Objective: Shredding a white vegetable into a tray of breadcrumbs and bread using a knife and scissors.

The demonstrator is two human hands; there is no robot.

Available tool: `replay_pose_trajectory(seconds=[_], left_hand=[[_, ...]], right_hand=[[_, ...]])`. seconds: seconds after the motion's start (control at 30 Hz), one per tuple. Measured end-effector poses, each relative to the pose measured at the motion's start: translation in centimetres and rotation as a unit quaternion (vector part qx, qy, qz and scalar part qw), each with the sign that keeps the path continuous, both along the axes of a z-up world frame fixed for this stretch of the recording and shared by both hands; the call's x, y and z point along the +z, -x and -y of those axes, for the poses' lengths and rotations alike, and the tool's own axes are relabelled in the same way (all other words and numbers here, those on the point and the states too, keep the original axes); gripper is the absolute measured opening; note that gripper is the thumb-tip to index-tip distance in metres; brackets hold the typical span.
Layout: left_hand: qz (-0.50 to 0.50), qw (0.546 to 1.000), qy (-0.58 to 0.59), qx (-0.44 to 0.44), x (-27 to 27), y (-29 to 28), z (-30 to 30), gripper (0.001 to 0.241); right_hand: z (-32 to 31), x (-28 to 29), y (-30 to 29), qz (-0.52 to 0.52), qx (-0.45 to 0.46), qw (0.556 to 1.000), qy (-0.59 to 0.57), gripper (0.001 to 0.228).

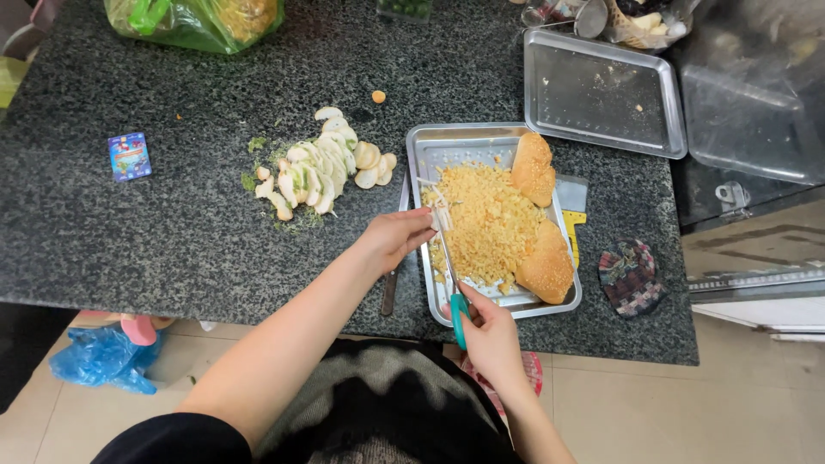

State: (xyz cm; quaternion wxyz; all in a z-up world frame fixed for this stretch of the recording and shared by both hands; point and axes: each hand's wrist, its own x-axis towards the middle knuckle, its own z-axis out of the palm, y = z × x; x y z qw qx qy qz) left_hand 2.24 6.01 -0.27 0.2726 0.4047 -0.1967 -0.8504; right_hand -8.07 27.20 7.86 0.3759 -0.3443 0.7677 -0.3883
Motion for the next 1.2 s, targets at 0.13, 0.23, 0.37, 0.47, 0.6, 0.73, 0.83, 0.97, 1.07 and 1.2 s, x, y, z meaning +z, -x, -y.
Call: replay_pose_trajectory(seconds=[0.13, 0.23, 0.37, 0.47, 0.6, 0.73, 0.83, 0.97, 1.07, 1.2], left_hand=[[0.010, 1.000, 0.014, -0.005, 0.4, 0.0, -0.3, 0.035], [0.005, 1.000, 0.010, 0.004, -0.1, 0.1, -0.2, 0.032], [0.006, 1.000, 0.007, 0.013, -0.6, 0.2, -0.3, 0.034], [0.007, 1.000, 0.009, 0.015, -0.6, 0.2, -0.4, 0.033], [-0.001, 1.000, 0.008, 0.017, -1.5, 0.4, -0.3, 0.032], [-0.001, 1.000, 0.016, 0.021, -2.1, 0.6, -0.2, 0.031], [-0.018, 0.999, 0.017, 0.022, -2.3, 0.4, -0.1, 0.032], [-0.002, 0.999, 0.025, 0.030, -1.2, 0.1, -0.4, 0.031], [0.001, 0.999, 0.028, 0.033, -0.4, -0.2, -0.5, 0.033], [-0.018, 0.999, 0.029, 0.041, -0.6, -0.4, -0.5, 0.030]], right_hand=[[-0.4, -0.7, 0.1, 0.012, -0.008, 1.000, 0.009, 0.050], [-0.5, -1.2, 0.2, 0.005, -0.004, 1.000, 0.023, 0.055], [-0.4, -0.4, 0.0, 0.005, 0.006, 1.000, 0.021, 0.054], [-0.4, -0.5, 0.5, 0.000, 0.006, 1.000, 0.003, 0.052], [-0.5, -0.7, 1.0, 0.000, 0.007, 1.000, -0.004, 0.051], [-0.5, -0.8, 0.9, 0.001, 0.012, 1.000, 0.001, 0.054], [-0.4, -1.1, 1.1, -0.015, 0.019, 1.000, -0.005, 0.056], [-0.2, -1.1, 1.4, -0.019, 0.026, 0.999, -0.006, 0.053], [0.0, -0.8, 1.1, -0.015, 0.026, 0.999, -0.011, 0.054], [0.3, -0.6, 0.7, -0.014, 0.026, 1.000, -0.008, 0.058]])
